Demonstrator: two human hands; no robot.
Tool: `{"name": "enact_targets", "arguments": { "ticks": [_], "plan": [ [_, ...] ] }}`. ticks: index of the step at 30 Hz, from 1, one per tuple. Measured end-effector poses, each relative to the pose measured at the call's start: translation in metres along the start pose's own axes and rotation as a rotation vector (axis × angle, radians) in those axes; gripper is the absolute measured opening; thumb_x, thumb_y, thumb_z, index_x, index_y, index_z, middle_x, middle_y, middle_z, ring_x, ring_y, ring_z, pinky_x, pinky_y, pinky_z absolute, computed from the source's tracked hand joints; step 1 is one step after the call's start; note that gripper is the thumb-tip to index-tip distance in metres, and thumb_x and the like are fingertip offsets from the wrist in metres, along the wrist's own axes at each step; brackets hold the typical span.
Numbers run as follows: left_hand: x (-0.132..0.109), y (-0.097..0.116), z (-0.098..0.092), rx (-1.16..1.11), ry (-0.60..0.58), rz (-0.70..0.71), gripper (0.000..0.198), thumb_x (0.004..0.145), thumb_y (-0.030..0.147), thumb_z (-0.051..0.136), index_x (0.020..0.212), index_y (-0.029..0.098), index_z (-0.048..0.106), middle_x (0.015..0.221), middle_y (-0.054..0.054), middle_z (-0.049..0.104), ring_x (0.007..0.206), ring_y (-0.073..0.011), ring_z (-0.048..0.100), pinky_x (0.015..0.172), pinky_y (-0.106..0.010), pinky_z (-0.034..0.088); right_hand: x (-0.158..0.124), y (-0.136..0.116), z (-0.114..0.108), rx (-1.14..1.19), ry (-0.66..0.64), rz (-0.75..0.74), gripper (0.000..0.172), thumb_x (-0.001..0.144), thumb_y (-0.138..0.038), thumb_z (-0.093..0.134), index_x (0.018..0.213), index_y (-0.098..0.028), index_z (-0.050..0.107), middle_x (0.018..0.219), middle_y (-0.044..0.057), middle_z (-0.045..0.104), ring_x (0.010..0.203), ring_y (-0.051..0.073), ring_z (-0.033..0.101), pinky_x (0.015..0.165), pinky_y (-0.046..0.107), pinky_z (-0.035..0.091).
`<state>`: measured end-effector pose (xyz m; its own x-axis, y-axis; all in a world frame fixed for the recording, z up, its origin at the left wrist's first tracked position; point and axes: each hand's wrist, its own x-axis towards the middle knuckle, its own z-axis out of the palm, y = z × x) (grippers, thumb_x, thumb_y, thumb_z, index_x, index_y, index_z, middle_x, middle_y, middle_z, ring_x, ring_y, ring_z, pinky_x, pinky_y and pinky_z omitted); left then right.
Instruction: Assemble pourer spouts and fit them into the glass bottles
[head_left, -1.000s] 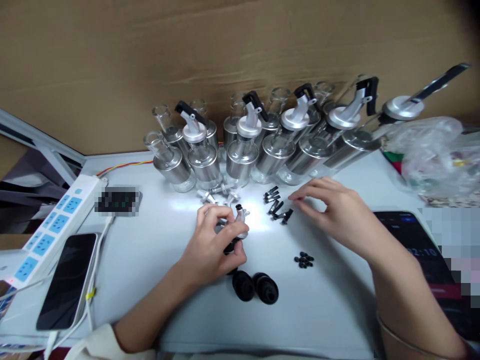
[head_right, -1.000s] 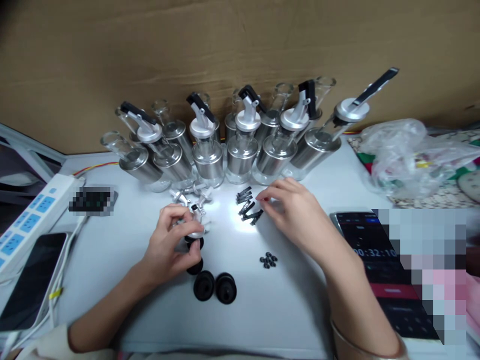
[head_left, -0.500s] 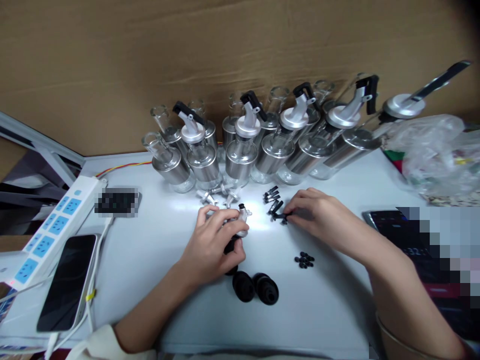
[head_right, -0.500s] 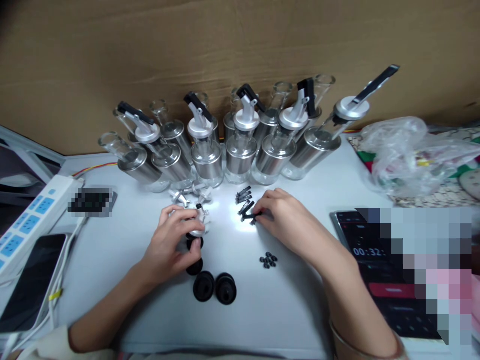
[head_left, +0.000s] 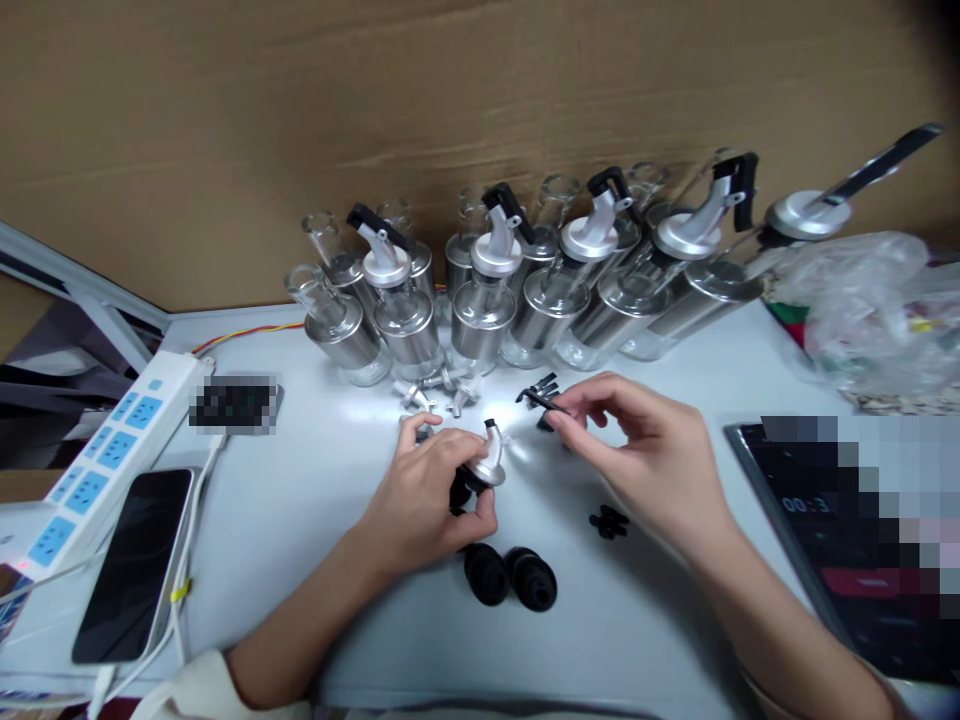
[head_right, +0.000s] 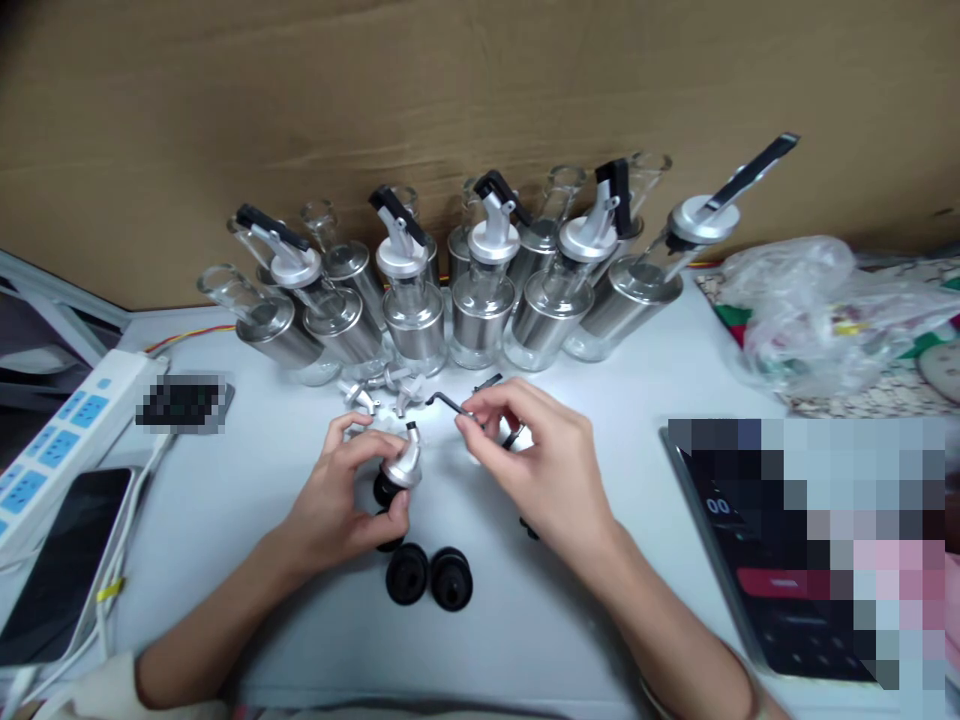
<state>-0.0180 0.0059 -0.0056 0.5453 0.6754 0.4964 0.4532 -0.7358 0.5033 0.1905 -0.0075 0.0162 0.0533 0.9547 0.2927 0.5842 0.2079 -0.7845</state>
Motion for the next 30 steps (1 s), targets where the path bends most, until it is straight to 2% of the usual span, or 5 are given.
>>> {"name": "enact_targets", "arguments": {
  "ticks": [5,20,23,26,30],
  "plan": [
    [0.000,-0.001,0.000,0.003,0.016,0.023,0.035,0.073,0.015,0.052,0.105,0.022,0.040,0.083,0.001,0.066,0.069,-0.0153,0.062,0.091,-0.043,0.042,-0.010,-0.011,0.018,0.026,0.033,-0.091,0.005,0.083,-0.018,0.061,0.080,-0.021,0.061,0.070,0.001,0.063,0.061,0.013,0.057,0.059,0.027,0.047],
    [0.000,-0.001,0.000,0.033,0.038,0.038,0.037,0.076,0.016,0.050,0.111,0.022,0.039,0.085,0.001,0.066,0.074,-0.0156,0.062,0.091,-0.042,0.042,-0.012,-0.011,0.022,0.062,-0.002,-0.199,0.007,0.082,-0.012,0.062,0.081,-0.019,0.060,0.069,-0.001,0.060,0.062,0.012,0.058,0.057,0.024,0.047],
    [-0.001,-0.001,0.001,0.036,0.013,-0.003,0.050,0.077,0.016,0.051,0.125,0.021,0.035,0.086,-0.001,0.066,0.081,-0.0176,0.062,0.094,-0.044,0.042,-0.013,-0.010,0.023,0.063,0.003,-0.218,0.008,0.081,-0.012,0.063,0.082,-0.018,0.059,0.071,0.000,0.060,0.064,0.011,0.058,0.057,0.023,0.047],
    [-0.002,-0.001,0.001,0.017,-0.040,-0.046,0.071,0.078,0.016,0.051,0.142,0.020,0.021,0.089,-0.002,0.066,0.087,-0.0183,0.061,0.097,-0.044,0.043,-0.015,-0.010,0.024,0.072,0.007,-0.221,0.009,0.080,-0.011,0.064,0.081,-0.018,0.058,0.071,0.000,0.061,0.065,0.011,0.059,0.059,0.022,0.048],
    [-0.001,-0.001,0.002,-0.006,-0.046,-0.030,0.080,0.079,0.015,0.049,0.149,0.018,0.009,0.092,-0.003,0.064,0.090,-0.0179,0.061,0.096,-0.041,0.046,-0.017,-0.012,0.026,0.105,0.007,-0.240,0.013,0.080,-0.008,0.063,0.078,-0.018,0.055,0.072,0.000,0.062,0.066,0.010,0.060,0.058,0.021,0.049]
  ]
}}
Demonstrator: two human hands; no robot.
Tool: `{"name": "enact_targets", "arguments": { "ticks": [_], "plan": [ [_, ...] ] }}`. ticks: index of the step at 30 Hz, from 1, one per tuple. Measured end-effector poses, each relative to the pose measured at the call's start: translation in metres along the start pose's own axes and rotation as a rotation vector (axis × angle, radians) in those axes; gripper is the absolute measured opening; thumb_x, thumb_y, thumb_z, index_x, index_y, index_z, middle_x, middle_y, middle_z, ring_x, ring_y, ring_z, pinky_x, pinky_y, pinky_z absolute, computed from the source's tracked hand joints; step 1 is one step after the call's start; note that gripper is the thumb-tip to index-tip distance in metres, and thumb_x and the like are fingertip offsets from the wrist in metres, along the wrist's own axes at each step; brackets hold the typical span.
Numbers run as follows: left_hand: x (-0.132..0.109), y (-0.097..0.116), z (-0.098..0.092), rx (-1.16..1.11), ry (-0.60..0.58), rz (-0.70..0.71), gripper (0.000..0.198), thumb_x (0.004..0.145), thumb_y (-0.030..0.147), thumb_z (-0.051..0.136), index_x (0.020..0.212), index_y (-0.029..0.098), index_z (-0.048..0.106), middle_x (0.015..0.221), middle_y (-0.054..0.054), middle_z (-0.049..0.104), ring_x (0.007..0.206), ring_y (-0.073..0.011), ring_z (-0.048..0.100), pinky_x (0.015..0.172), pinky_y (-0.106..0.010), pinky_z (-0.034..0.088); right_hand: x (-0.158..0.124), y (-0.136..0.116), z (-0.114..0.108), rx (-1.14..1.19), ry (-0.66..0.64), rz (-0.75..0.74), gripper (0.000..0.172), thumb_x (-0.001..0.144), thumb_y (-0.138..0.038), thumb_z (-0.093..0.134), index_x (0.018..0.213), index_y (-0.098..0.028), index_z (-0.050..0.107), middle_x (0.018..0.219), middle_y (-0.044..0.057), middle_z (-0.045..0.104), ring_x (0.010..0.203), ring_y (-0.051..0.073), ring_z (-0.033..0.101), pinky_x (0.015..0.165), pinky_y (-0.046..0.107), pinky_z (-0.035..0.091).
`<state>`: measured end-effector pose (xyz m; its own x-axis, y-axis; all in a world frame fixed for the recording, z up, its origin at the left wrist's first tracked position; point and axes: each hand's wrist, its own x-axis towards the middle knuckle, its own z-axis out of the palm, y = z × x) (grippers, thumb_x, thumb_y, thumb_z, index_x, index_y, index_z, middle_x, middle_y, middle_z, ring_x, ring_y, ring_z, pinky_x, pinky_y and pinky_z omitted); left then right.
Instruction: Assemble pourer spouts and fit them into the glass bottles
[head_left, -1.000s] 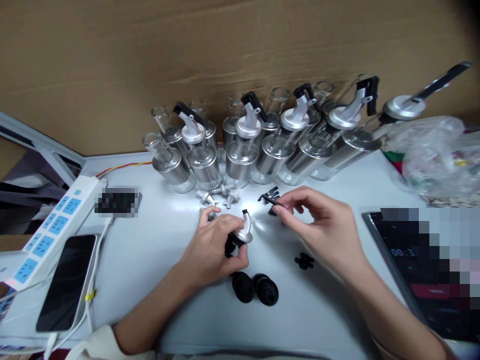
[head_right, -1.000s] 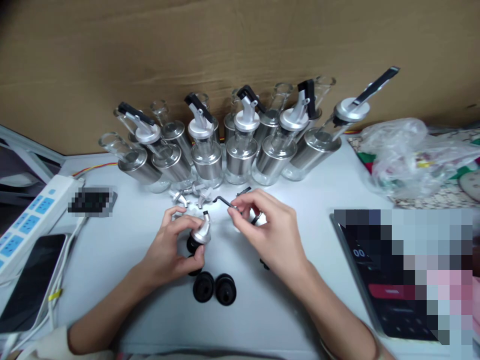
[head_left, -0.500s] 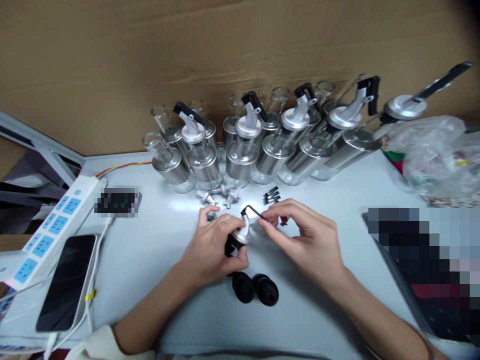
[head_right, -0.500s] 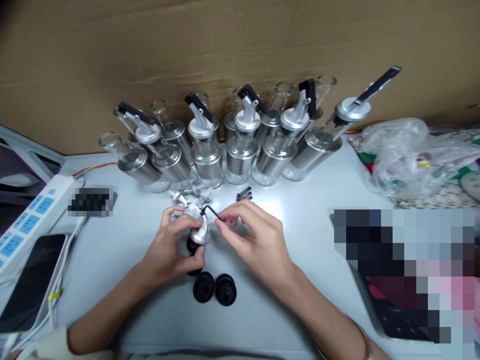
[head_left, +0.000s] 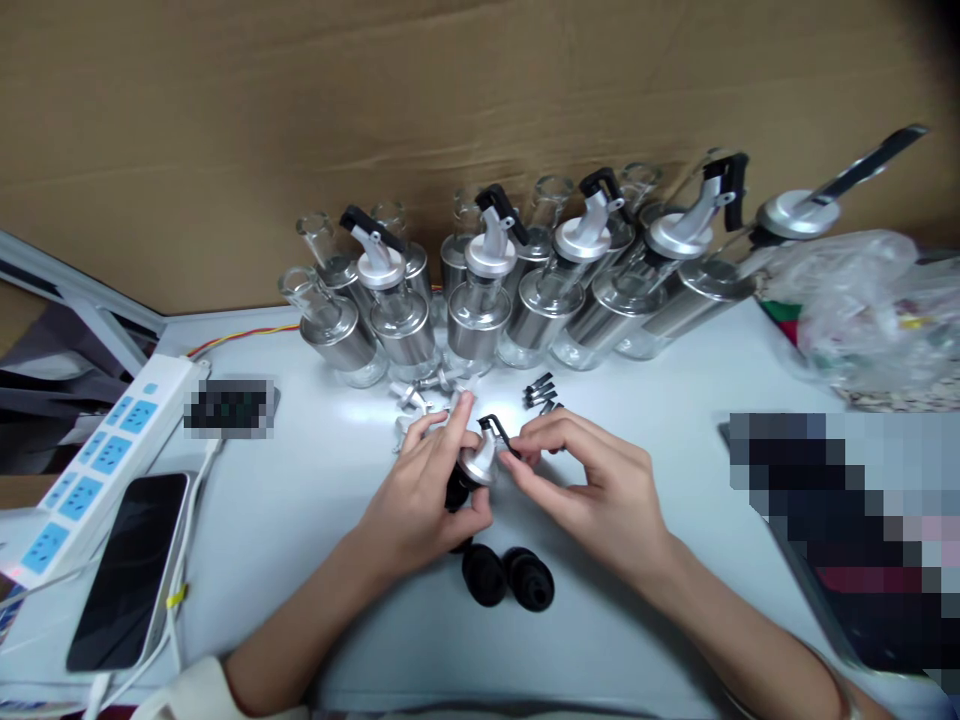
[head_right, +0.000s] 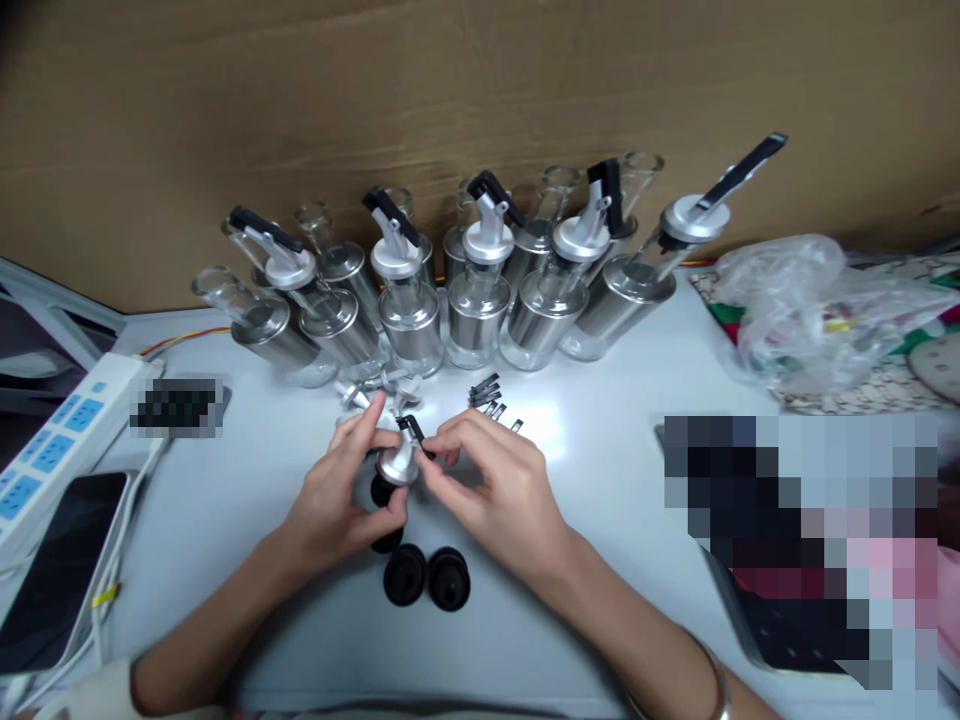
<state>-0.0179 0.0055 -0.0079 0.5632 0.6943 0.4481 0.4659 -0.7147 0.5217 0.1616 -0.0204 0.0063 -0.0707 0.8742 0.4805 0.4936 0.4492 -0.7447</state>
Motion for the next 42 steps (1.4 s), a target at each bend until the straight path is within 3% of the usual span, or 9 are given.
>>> {"name": "enact_targets", "arguments": {
  "ticks": [9,16,24,42],
  "plan": [
    [0.0006,-0.0007,0.0002,-0.001,0.004,0.012,0.066,0.079,0.013,0.051,0.141,0.021,0.030,0.087,-0.002,0.062,0.087,-0.0182,0.061,0.097,-0.041,0.048,0.0015,0.0023,0.0002,0.046,-0.045,-0.064,0.013,0.081,-0.006,0.062,0.079,-0.016,0.055,0.073,0.001,0.061,0.066,0.009,0.058,0.059,0.021,0.048],
    [-0.0011,-0.0017,-0.0011,0.026,-0.018,-0.019,0.061,0.076,0.012,0.046,0.135,0.021,0.034,0.088,0.000,0.062,0.084,-0.0165,0.061,0.100,-0.041,0.043,0.0012,0.0012,0.0005,0.073,-0.079,-0.033,0.010,0.081,-0.008,0.062,0.081,-0.016,0.055,0.074,0.002,0.060,0.067,0.010,0.058,0.061,0.023,0.049],
    [-0.0018,-0.0037,-0.0036,0.077,-0.084,-0.022,0.062,0.073,0.013,0.044,0.134,0.020,0.034,0.086,0.002,0.064,0.068,-0.0135,0.059,0.101,-0.041,0.035,0.0018,-0.0015,-0.0010,0.132,-0.119,0.132,0.008,0.081,-0.015,0.063,0.079,-0.017,0.055,0.071,0.000,0.060,0.065,0.010,0.057,0.061,0.024,0.048],
    [0.0002,-0.0018,-0.0047,0.083,-0.112,-0.003,0.065,0.068,0.013,0.044,0.132,0.021,0.034,0.085,0.002,0.065,0.067,-0.0148,0.059,0.100,-0.040,0.032,0.0072,-0.0029,-0.0026,0.468,-0.174,0.519,0.012,0.074,-0.026,0.069,0.080,-0.017,0.067,0.065,0.000,0.062,0.061,0.012,0.057,0.058,0.025,0.049]
  ]
}}
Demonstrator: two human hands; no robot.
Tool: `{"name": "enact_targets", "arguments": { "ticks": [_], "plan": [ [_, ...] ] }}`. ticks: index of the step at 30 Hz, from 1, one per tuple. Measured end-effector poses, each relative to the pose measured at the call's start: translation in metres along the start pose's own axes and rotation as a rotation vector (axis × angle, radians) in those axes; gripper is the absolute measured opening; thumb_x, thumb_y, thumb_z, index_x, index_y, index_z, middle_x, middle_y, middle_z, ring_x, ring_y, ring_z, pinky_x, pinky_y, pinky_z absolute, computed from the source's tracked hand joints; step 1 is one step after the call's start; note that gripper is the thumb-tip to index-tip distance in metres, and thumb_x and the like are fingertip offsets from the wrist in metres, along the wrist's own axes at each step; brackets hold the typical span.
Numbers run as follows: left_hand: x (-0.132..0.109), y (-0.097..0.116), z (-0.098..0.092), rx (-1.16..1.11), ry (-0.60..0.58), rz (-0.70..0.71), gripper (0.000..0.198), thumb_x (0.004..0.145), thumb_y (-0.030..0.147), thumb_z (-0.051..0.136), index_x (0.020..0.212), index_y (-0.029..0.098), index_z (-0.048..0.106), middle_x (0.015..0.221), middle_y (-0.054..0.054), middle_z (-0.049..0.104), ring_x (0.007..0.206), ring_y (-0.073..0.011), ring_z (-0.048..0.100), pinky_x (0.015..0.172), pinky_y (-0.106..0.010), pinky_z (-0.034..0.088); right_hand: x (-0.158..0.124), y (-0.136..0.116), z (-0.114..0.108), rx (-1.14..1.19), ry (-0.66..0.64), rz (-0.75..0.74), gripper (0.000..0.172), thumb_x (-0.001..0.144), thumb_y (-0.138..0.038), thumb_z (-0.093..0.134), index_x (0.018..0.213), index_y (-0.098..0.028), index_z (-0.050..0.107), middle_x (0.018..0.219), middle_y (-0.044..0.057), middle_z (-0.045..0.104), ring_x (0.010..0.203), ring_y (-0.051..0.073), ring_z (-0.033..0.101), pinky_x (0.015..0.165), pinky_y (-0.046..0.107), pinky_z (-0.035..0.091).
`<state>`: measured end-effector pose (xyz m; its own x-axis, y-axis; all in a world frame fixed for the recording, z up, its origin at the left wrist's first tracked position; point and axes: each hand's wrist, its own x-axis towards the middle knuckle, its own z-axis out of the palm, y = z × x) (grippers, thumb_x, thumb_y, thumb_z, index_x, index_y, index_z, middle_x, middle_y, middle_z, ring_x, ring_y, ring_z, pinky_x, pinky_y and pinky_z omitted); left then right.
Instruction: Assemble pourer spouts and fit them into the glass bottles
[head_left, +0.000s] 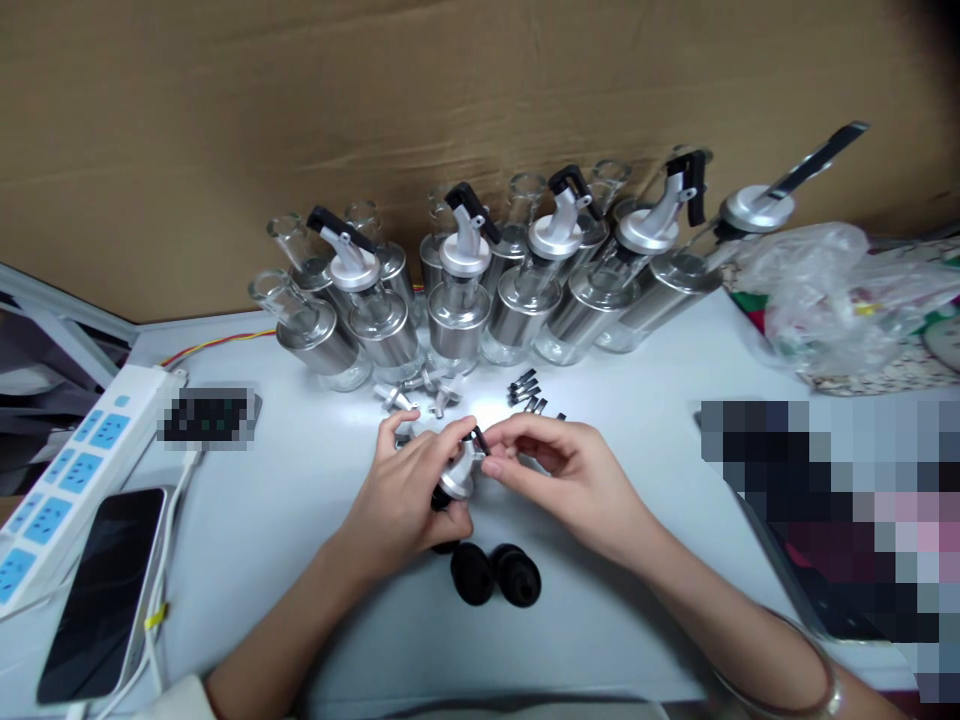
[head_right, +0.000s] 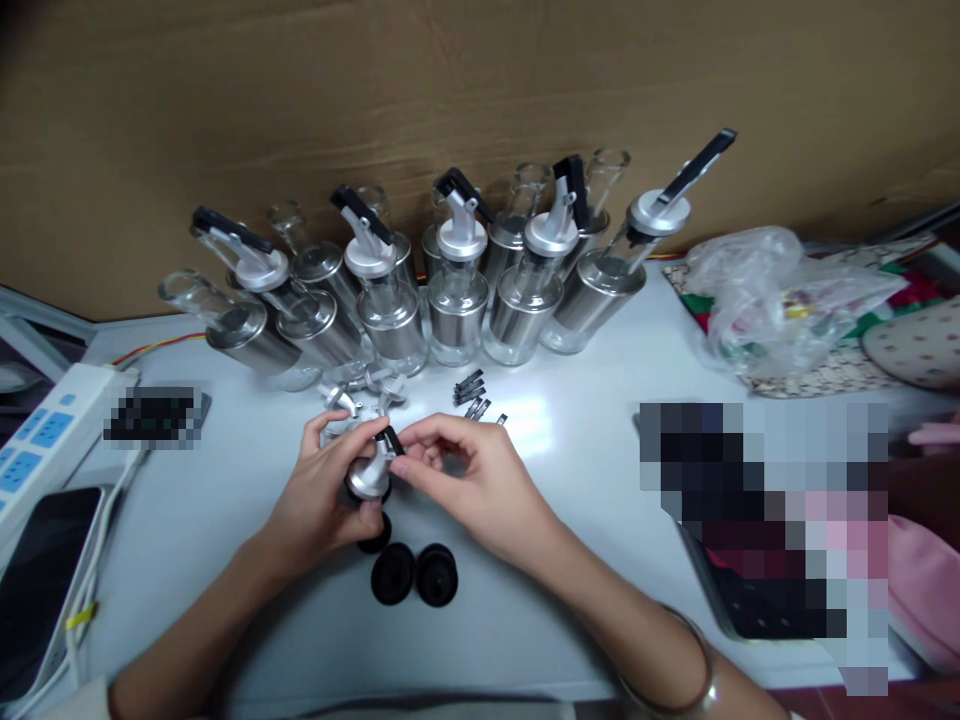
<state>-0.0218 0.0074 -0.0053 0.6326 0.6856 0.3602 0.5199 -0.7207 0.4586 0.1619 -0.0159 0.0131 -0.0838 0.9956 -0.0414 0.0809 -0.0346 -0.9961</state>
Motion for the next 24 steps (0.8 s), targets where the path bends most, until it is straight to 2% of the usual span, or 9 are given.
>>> {"name": "enact_targets", "arguments": {
  "ticks": [5,8,13,17,22,24],
  "plan": [
    [-0.0002,-0.0003,-0.0009,-0.024,-0.028,-0.006,0.063,0.067,0.013,0.045,0.129,0.022,0.037,0.084,0.002,0.065,0.069,-0.0153,0.061,0.101,-0.042,0.031,0.0003,-0.0010,-0.0011,0.003,-0.020,0.029,0.010,0.071,-0.025,0.072,0.073,-0.017,0.068,0.060,-0.001,0.062,0.056,0.011,0.055,0.053,0.024,0.047],
    [0.0001,-0.0005,-0.0016,-0.036,-0.045,-0.014,0.062,0.066,0.014,0.045,0.127,0.022,0.038,0.082,0.002,0.064,0.069,-0.0157,0.061,0.101,-0.044,0.030,0.0009,-0.0009,-0.0028,0.085,-0.043,0.082,0.008,0.070,-0.023,0.073,0.073,-0.016,0.069,0.061,-0.001,0.064,0.054,0.009,0.056,0.053,0.023,0.047],
    [-0.0019,-0.0008,-0.0005,-0.118,-0.051,-0.004,0.061,0.067,0.020,0.044,0.127,0.021,0.034,0.080,0.002,0.063,0.066,-0.0170,0.059,0.101,-0.047,0.029,0.0030,0.0004,-0.0082,0.400,-0.236,0.218,0.009,0.071,-0.024,0.074,0.077,-0.017,0.070,0.062,-0.002,0.065,0.051,0.008,0.058,0.054,0.021,0.049],
    [-0.0029,-0.0010,0.0010,-0.139,-0.028,0.013,0.056,0.070,0.026,0.042,0.125,0.020,0.033,0.085,-0.002,0.064,0.072,-0.0204,0.057,0.099,-0.048,0.031,0.0041,0.0008,-0.0087,0.494,-0.310,0.295,0.015,0.070,-0.027,0.076,0.081,-0.018,0.071,0.066,-0.001,0.066,0.055,0.008,0.059,0.058,0.021,0.051],
    [-0.0010,0.0003,0.0002,-0.175,-0.056,0.007,0.049,0.075,0.028,0.038,0.123,0.020,0.034,0.084,-0.001,0.061,0.070,-0.0196,0.056,0.100,-0.047,0.031,0.0044,0.0021,-0.0076,0.467,-0.415,0.252,0.017,0.076,-0.032,0.071,0.088,-0.019,0.070,0.079,0.001,0.067,0.071,0.010,0.062,0.073,0.026,0.051],
    [-0.0007,0.0009,-0.0005,-0.189,-0.070,0.001,0.048,0.075,0.027,0.038,0.123,0.020,0.035,0.082,-0.001,0.061,0.070,-0.0191,0.056,0.099,-0.047,0.031,0.0040,0.0029,-0.0077,0.458,-0.423,0.230,0.019,0.077,-0.034,0.071,0.088,-0.019,0.069,0.080,0.000,0.065,0.072,0.010,0.061,0.074,0.025,0.050]
  ]
}}
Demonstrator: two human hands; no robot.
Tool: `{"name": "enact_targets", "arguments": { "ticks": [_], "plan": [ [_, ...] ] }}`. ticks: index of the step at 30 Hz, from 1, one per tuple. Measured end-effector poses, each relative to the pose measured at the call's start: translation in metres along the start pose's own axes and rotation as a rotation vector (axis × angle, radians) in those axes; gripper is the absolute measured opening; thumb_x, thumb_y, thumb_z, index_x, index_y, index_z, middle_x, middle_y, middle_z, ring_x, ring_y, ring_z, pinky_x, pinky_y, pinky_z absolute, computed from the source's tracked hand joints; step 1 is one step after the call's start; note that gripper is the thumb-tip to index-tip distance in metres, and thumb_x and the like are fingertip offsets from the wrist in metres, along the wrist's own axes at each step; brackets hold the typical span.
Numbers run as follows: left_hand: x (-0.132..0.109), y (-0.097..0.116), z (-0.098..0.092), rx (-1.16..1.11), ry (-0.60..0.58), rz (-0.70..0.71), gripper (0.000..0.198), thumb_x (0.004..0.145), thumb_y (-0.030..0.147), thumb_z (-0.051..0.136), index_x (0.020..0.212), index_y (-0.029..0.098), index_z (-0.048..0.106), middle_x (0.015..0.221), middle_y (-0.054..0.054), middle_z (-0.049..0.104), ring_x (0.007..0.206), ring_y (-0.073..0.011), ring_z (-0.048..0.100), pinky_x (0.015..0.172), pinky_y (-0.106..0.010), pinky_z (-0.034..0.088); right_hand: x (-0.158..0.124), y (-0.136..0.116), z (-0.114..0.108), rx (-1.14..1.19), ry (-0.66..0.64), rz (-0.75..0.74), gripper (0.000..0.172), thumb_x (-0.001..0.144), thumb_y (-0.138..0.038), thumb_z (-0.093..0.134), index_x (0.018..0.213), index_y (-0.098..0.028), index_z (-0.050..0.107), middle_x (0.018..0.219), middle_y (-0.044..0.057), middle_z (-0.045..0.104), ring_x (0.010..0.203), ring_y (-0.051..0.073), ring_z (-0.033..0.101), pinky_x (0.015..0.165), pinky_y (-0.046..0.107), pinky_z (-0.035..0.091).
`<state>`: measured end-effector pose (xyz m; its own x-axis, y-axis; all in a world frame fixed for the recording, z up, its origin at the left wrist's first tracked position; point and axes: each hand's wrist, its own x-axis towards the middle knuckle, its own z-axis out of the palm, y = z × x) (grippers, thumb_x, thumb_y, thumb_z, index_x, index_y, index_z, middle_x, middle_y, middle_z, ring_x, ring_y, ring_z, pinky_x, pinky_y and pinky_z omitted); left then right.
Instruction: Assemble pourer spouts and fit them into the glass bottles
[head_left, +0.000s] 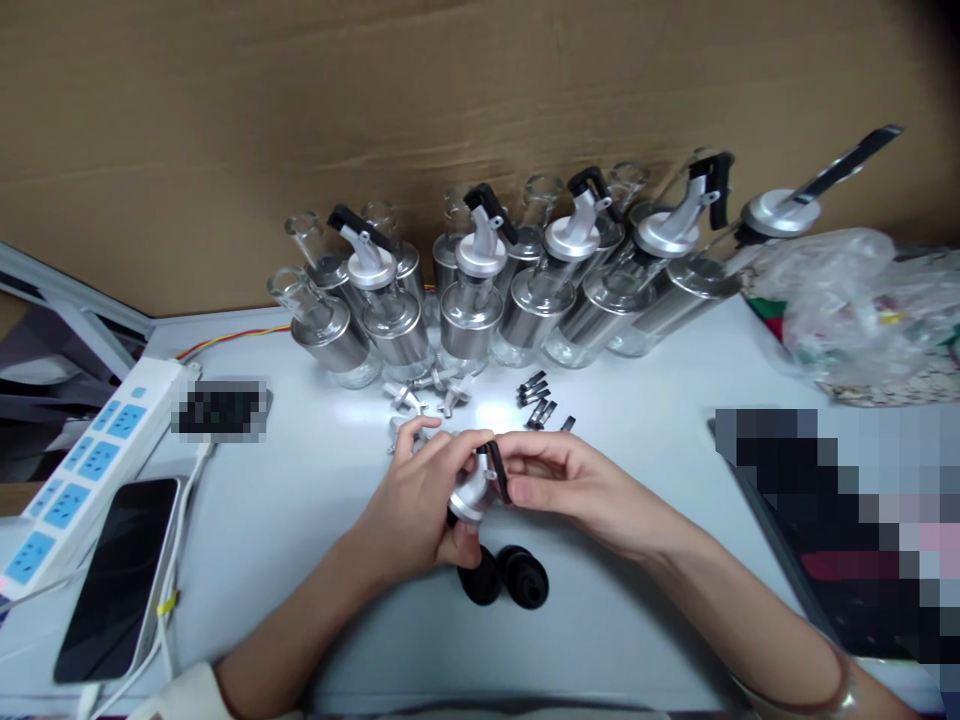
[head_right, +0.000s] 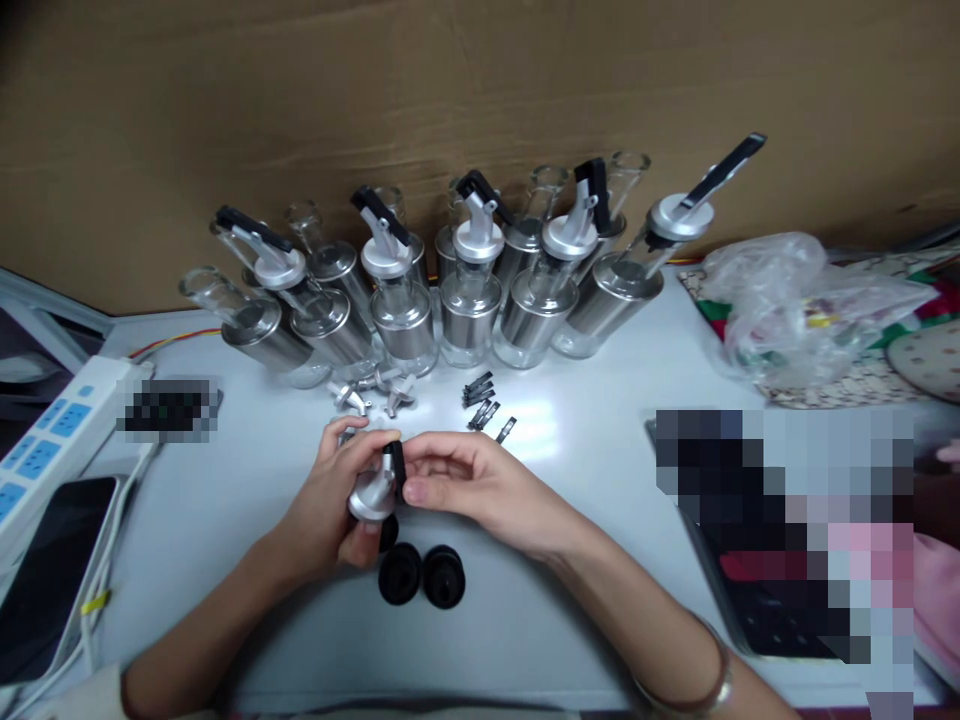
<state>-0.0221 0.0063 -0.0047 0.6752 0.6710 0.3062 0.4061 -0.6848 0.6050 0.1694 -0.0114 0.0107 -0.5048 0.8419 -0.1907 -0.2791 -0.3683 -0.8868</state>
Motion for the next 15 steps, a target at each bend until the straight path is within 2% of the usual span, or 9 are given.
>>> {"name": "enact_targets", "arguments": {
  "ticks": [10,15],
  "plan": [
    [-0.0009,0.0002,0.0014,-0.051,-0.027,-0.016,0.052,0.067,0.024,0.040,0.119,0.021,0.038,0.081,0.000,0.062,0.074,-0.0198,0.057,0.095,-0.046,0.035,-0.0006,-0.0014,0.0055,-0.155,0.053,-0.068,0.021,0.076,-0.037,0.070,0.078,-0.019,0.059,0.073,-0.002,0.053,0.066,0.011,0.052,0.064,0.025,0.046],
    [-0.0034,-0.0016,0.0050,-0.006,0.009,0.065,0.063,0.067,0.022,0.045,0.128,0.020,0.031,0.084,0.000,0.062,0.075,-0.0194,0.057,0.095,-0.045,0.036,-0.0023,-0.0016,0.0038,-0.204,0.007,-0.099,0.018,0.080,-0.035,0.066,0.086,-0.020,0.058,0.077,0.000,0.054,0.070,0.013,0.053,0.064,0.027,0.046]
  ]
}}
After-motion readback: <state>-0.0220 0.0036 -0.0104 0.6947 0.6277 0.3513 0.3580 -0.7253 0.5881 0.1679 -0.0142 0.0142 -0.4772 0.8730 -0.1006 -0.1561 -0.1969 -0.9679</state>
